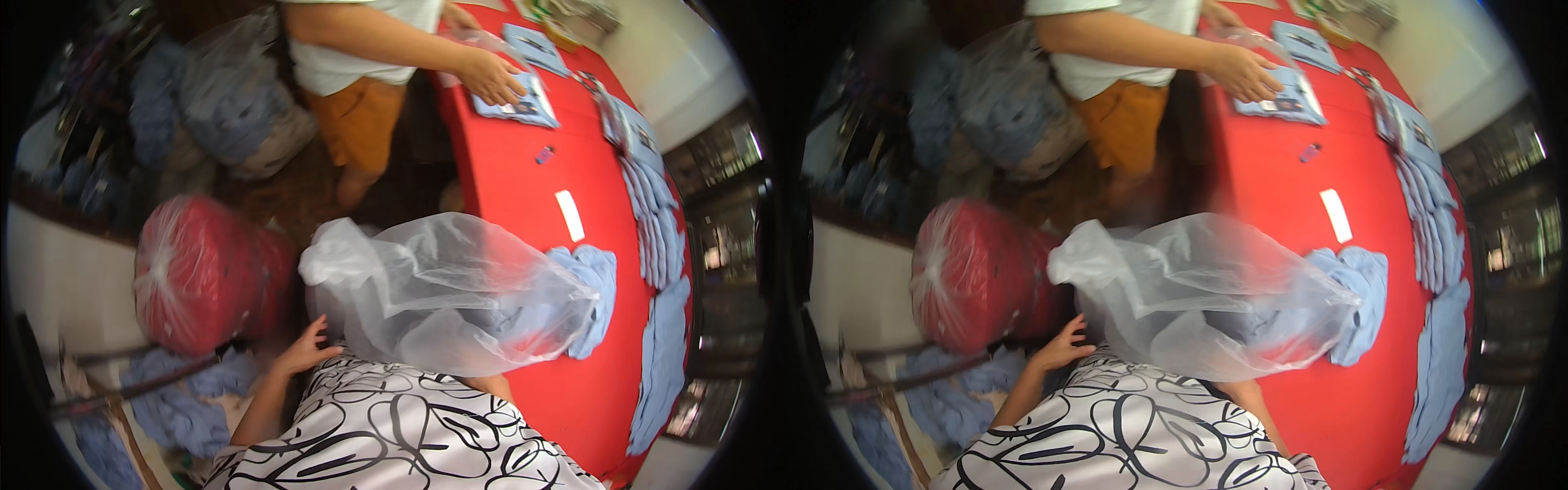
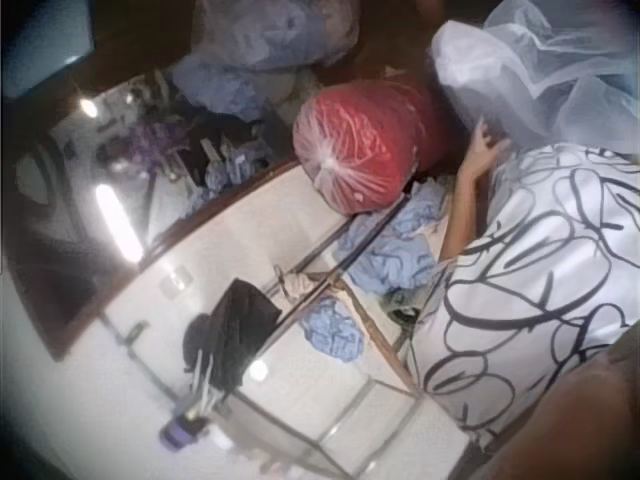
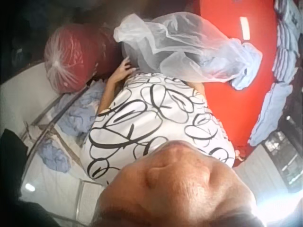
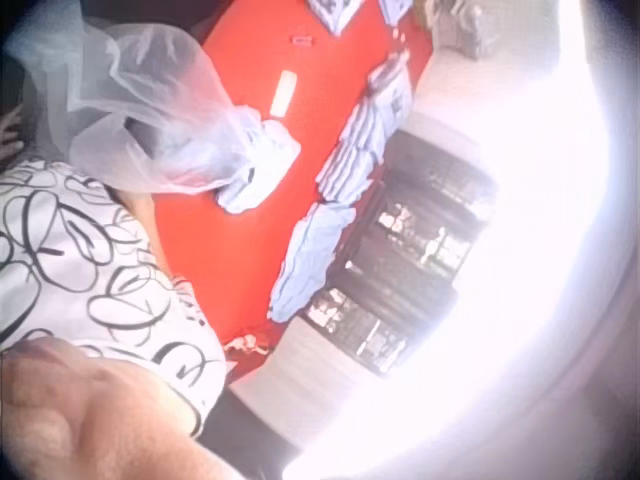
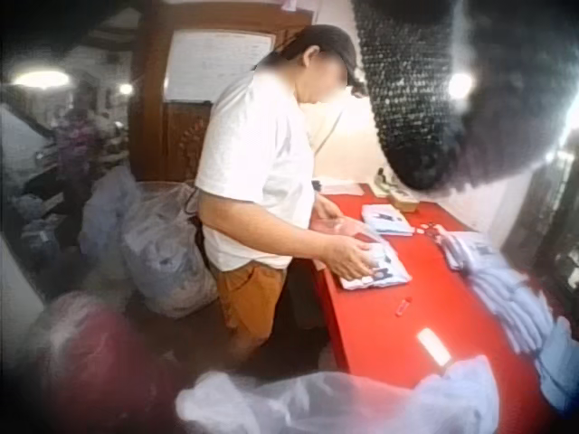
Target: The person folds light blue button-down shirts on a table using a rectangular board as a guide, then places them into stacks.
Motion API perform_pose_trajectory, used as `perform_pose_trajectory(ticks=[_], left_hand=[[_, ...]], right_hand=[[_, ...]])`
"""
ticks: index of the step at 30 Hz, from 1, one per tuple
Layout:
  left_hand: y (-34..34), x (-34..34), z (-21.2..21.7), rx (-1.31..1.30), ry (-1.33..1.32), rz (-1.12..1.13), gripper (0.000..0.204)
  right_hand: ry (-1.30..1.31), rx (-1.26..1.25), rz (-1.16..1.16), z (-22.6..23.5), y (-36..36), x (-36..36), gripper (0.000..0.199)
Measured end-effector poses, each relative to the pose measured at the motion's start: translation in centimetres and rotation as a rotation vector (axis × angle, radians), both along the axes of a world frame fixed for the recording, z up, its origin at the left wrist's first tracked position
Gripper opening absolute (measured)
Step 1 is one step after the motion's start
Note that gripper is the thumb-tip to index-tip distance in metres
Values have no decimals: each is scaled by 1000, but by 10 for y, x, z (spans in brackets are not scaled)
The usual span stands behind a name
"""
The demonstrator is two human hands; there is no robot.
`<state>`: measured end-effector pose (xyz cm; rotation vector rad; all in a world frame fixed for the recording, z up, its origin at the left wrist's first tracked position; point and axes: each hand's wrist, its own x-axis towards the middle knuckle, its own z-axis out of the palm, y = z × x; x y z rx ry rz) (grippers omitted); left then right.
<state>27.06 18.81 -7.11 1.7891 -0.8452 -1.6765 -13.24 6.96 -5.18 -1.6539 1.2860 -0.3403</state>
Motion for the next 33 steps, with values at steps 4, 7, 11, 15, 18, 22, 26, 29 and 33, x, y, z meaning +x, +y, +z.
perform_pose_trajectory(ticks=[4,7,11,15,18,22,26,29,33], left_hand=[[3,-62,-16,-38,248,199,111],[-26,-92,-13,-148,85,220,109],[-48,-110,-42,-359,-223,206,91],[-69,-105,-41,-204,-197,114,58],[-56,-103,-58,-243,-179,225,39],[-23,-86,-59,-190,187,622,34],[10,-51,-12,-223,223,865,33],[36,-44,14,-283,213,916,32],[57,-25,34,-355,73,990,29]], right_hand=[[258,-295,367,40,-7,-22,40],[360,-433,525,64,-2,-27,40],[526,-384,625,79,1,-8,40],[651,-365,646,68,6,-1,42],[530,-557,565,23,23,-36,46],[546,-720,502,12,22,-38,41],[501,-629,554,24,18,-31,35],[486,-722,479,20,22,-29,35],[555,-853,509,18,23,-30,36]])
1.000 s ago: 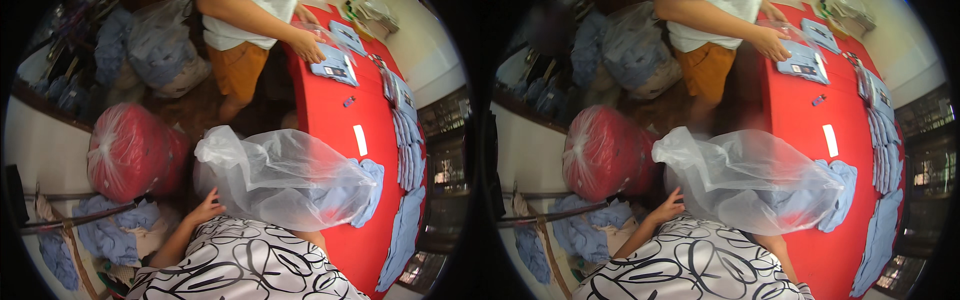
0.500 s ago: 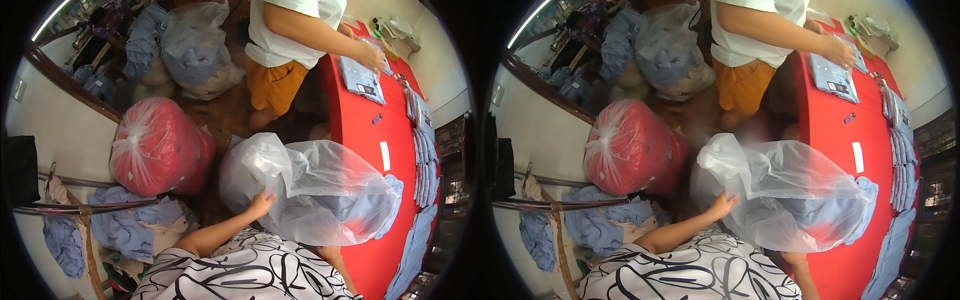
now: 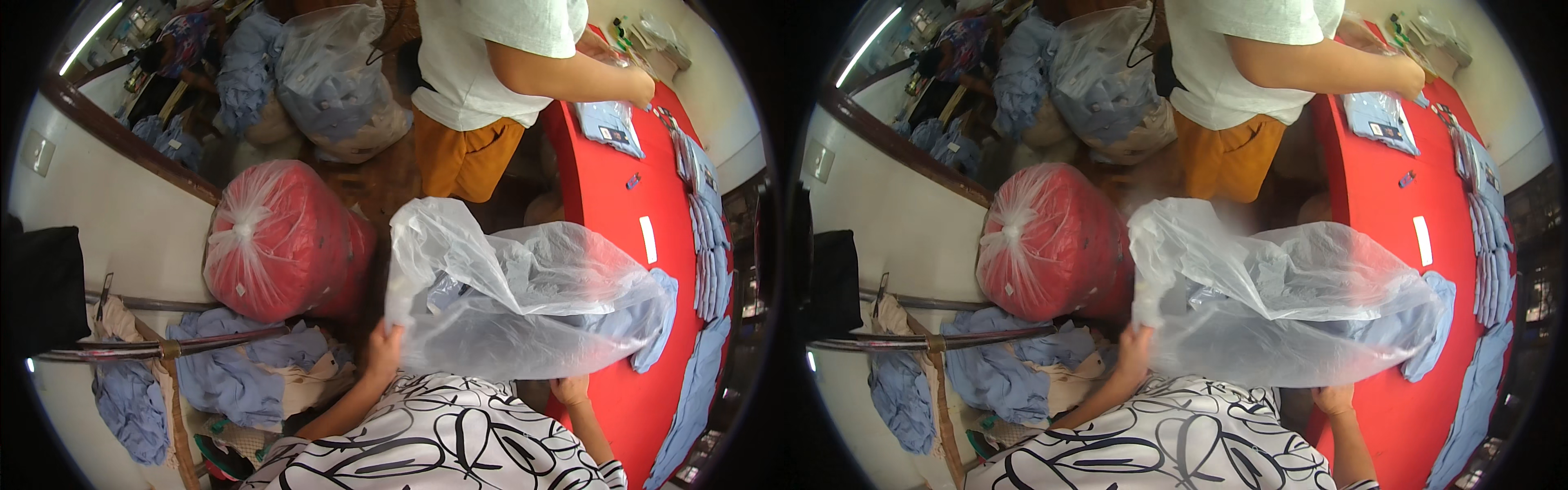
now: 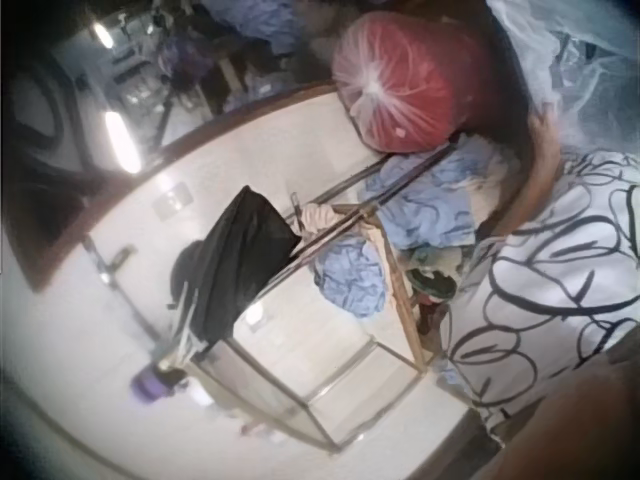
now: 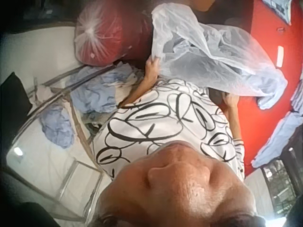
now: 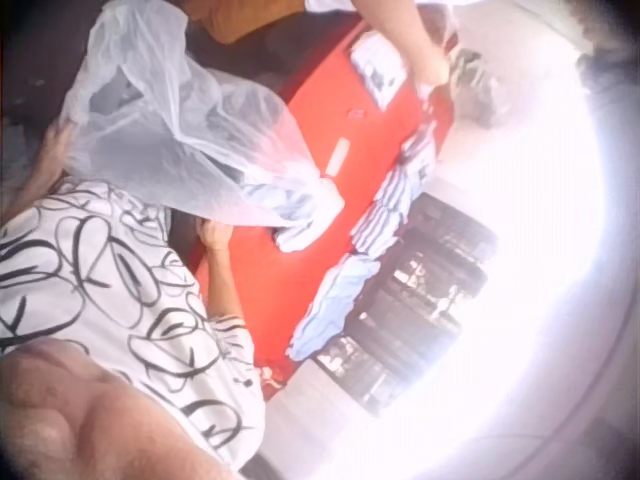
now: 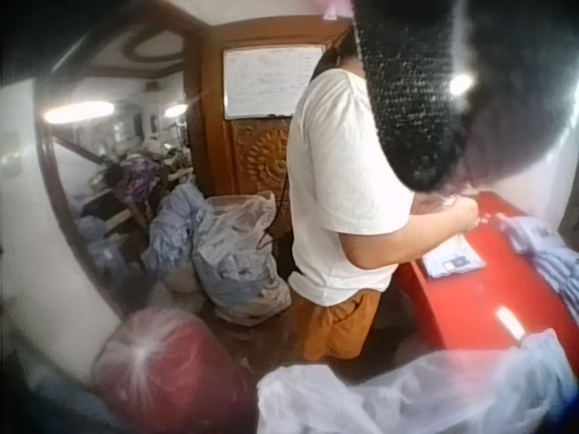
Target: The person folds light blue button-down shirts on a table using a rectangular board as a guide, then places them into stacks.
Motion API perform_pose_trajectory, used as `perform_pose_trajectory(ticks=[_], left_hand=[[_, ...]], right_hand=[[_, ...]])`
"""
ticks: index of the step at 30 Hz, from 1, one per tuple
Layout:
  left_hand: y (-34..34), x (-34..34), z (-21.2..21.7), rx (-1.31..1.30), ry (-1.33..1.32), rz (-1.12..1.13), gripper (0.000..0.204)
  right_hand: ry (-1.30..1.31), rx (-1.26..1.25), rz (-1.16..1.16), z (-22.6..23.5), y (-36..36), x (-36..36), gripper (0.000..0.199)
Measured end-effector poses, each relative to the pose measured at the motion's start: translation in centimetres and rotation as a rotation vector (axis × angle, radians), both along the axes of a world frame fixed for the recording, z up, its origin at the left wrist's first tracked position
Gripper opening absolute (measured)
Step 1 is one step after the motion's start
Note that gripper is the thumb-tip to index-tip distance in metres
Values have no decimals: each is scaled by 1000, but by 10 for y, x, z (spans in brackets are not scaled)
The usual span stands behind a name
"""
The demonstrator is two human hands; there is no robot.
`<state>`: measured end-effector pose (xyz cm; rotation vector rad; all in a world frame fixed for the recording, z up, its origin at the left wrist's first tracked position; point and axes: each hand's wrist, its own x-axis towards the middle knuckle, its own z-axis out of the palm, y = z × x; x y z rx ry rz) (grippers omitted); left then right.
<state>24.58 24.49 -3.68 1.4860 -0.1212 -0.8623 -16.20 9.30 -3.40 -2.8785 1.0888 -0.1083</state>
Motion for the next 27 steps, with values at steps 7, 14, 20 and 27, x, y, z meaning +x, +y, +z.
perform_pose_trajectory(ticks=[7,14,20,27], left_hand=[[68,149,5,165,-170,466,21],[108,304,17,183,-362,538,45],[86,319,38,509,-515,111,61],[-37,113,150,142,-1188,-113,54]], right_hand=[[-36,-32,82,21,-10,26,8],[-29,-42,64,10,-9,12,13],[-77,-30,125,20,-15,9,15],[-328,-51,12,31,-14,3,22]])
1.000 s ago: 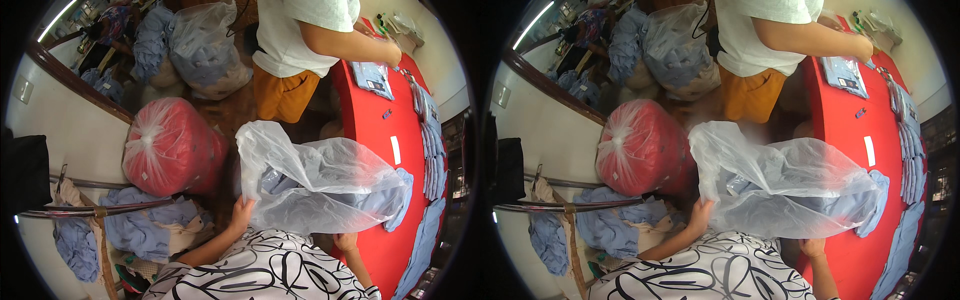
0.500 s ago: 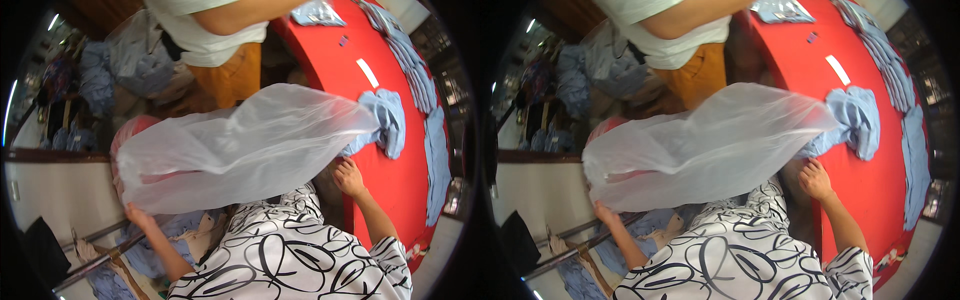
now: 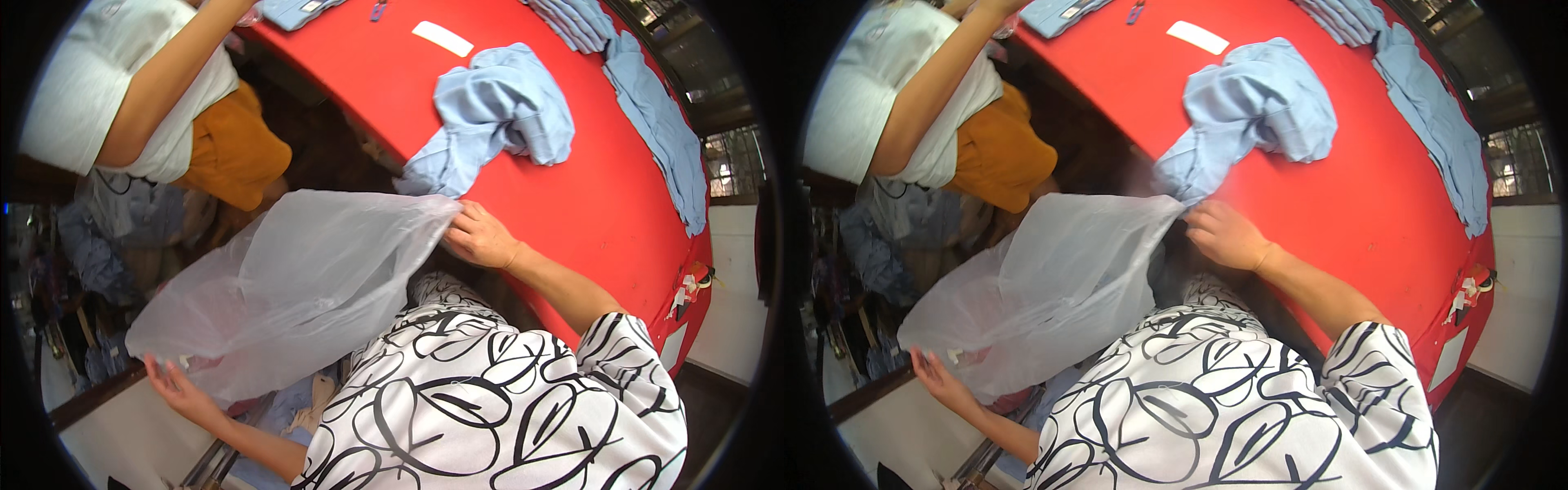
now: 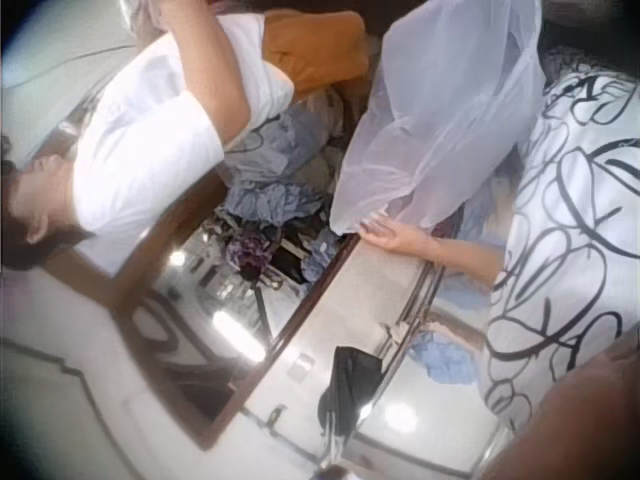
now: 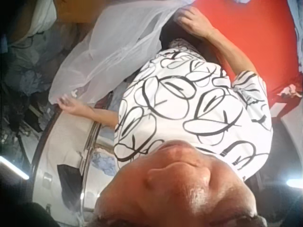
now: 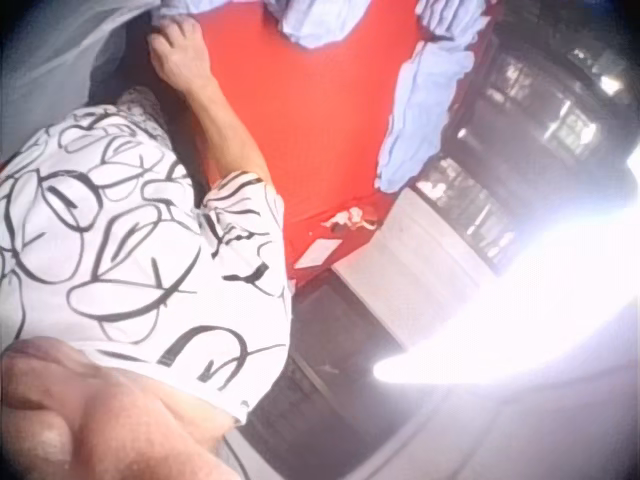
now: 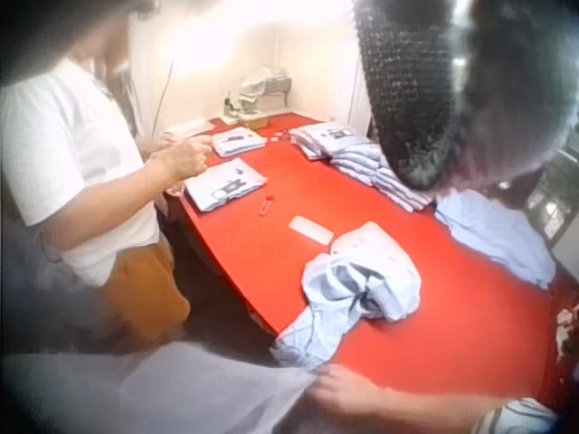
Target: The person folds light blue button-down shirts on a table using a rectangular board as a guide, then places them into stacks.
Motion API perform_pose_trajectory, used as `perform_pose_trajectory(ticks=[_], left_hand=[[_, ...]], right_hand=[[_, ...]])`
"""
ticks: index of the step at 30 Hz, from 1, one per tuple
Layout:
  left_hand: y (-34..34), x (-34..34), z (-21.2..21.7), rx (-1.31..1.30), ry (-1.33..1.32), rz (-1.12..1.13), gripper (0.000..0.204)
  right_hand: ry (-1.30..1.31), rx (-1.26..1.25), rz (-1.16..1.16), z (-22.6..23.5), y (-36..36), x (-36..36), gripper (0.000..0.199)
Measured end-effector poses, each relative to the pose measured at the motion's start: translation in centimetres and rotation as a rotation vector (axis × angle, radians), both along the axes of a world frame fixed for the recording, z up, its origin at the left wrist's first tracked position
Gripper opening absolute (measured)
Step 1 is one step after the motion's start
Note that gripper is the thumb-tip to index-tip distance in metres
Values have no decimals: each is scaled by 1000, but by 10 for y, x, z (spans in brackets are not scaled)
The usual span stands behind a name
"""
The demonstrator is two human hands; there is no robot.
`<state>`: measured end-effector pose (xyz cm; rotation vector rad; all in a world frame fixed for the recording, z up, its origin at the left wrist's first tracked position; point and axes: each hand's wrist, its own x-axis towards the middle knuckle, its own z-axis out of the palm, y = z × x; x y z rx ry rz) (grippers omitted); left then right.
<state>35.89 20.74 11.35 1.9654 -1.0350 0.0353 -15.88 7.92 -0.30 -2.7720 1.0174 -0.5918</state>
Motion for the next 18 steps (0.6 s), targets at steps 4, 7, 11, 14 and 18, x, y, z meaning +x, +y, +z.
perform_pose_trajectory(ticks=[4,7,11,14,18], left_hand=[[-77,-198,47,186,-349,-905,58],[-102,-267,20,470,-512,-1167,61],[-98,-230,-81,969,-538,-1241,66],[-60,-153,-143,1471,-829,-1286,51],[-10,-87,-172,2214,-468,-977,41]], right_hand=[[-143,-258,-508,14,-20,-25,35],[-58,-422,-906,29,-54,-66,39],[-98,-144,-1028,-11,-60,-159,37],[-264,-83,-1045,-17,-61,-181,34],[-322,-75,-1076,-15,-59,-181,35]])
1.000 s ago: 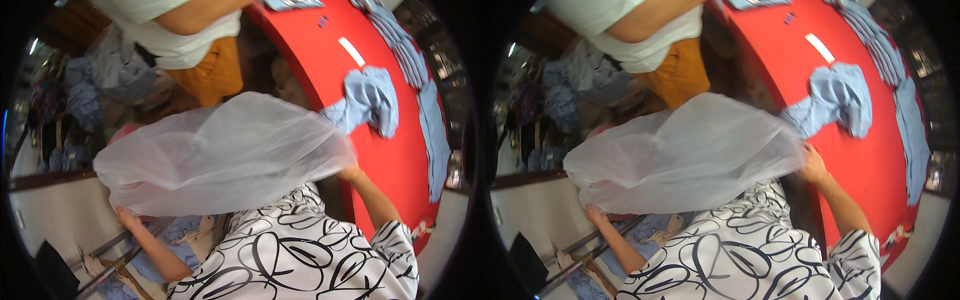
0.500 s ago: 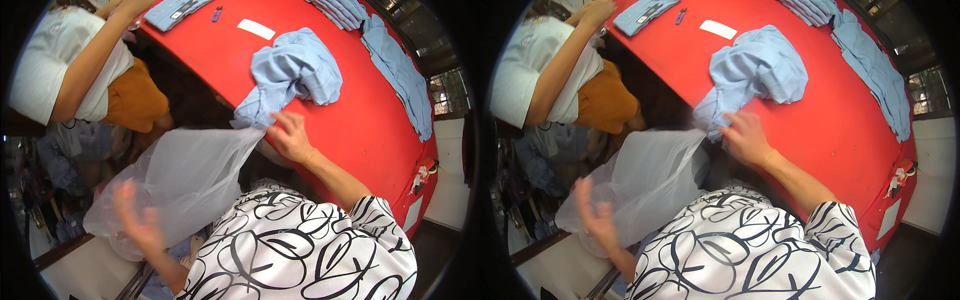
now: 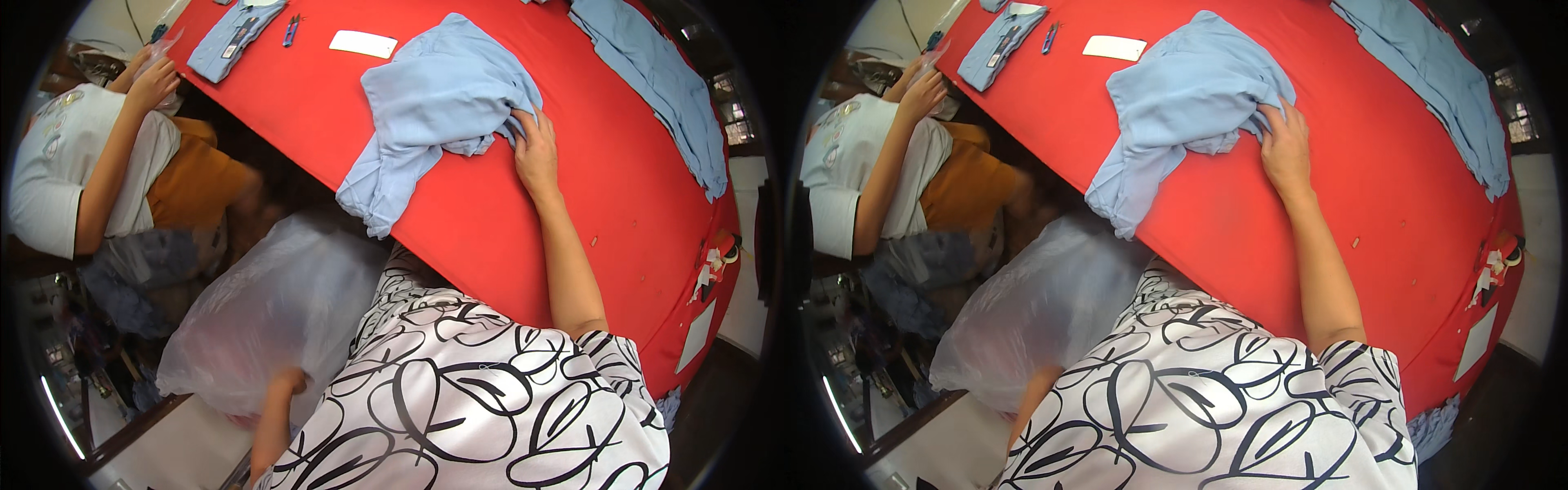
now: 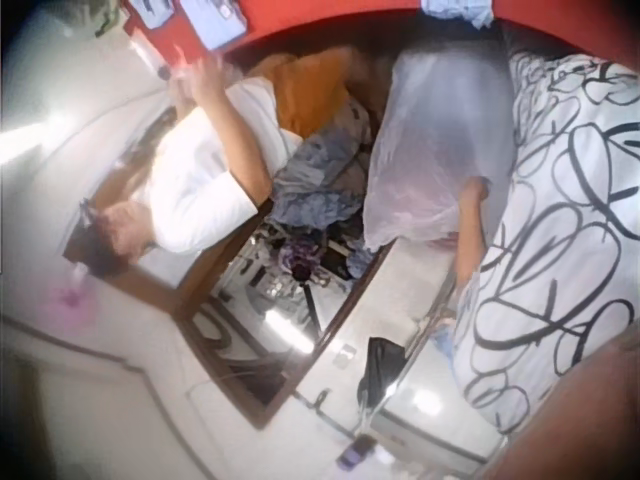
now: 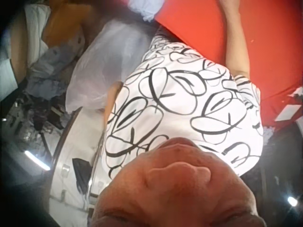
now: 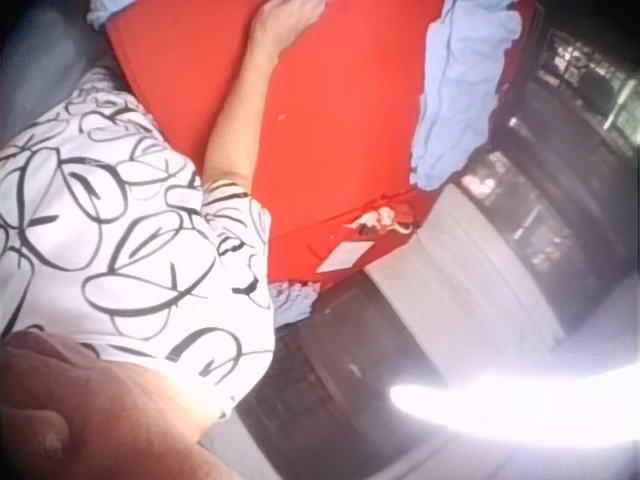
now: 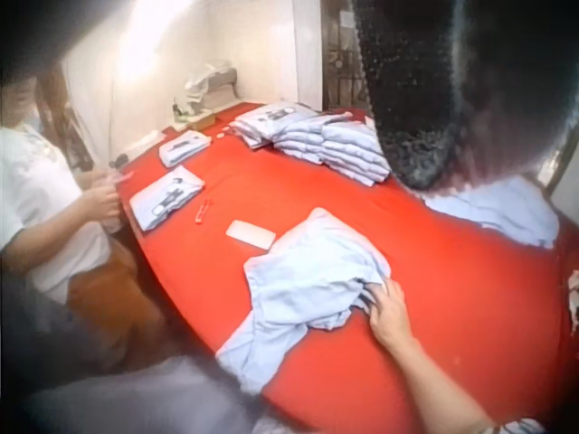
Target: The person folds light blue button-down shirts on a table using a rectangular board as a guide, then places them into stacks.
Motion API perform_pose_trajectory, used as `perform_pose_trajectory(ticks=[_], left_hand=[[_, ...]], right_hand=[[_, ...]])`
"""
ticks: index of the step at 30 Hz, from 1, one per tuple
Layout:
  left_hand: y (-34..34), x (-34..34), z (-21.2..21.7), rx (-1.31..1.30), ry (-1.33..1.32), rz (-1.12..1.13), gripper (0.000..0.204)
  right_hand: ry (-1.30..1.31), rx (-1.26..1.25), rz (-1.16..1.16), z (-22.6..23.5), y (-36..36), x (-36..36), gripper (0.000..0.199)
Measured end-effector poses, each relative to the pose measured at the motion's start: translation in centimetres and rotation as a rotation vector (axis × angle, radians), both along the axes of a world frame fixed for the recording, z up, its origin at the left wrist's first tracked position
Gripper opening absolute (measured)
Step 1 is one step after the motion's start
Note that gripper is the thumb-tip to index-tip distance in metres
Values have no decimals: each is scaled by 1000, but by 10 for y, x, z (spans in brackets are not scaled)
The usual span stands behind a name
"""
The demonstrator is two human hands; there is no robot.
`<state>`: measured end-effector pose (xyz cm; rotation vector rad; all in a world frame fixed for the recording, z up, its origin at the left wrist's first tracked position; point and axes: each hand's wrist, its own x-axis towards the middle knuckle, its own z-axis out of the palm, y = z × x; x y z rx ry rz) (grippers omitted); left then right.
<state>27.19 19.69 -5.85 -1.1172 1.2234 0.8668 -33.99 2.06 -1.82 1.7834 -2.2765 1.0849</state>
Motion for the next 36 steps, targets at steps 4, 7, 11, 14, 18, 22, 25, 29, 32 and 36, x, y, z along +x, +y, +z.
perform_pose_trajectory(ticks=[4,7,11,14,18,22,25,29,32,36], left_hand=[[68,83,-3,175,-152,-53,41],[67,119,17,197,-226,-90,41],[21,133,28,112,-149,-107,43],[-12,115,44,34,112,-19,45],[-125,-42,125,-233,330,122,51],[-206,-101,136,-474,653,-183,46],[-259,-184,150,-756,897,-121,50],[-274,-270,124,-1067,1319,-32,62],[-263,-320,96,-1042,1403,-176,62],[-265,-340,89,-609,1546,183,43]], right_hand=[[1,6,-14,-4,-2,1,39],[35,-23,2,1,-2,8,43],[29,-12,-28,7,-6,7,42],[-15,-14,-6,8,-1,9,39],[-457,-108,-127,12,2,7,22],[-1001,-128,-99,48,14,0,18],[-1007,-188,-2,87,35,2,18],[-912,-355,58,159,60,24,17],[-670,-325,131,195,72,35,16],[-283,-374,138,233,98,18,16]])
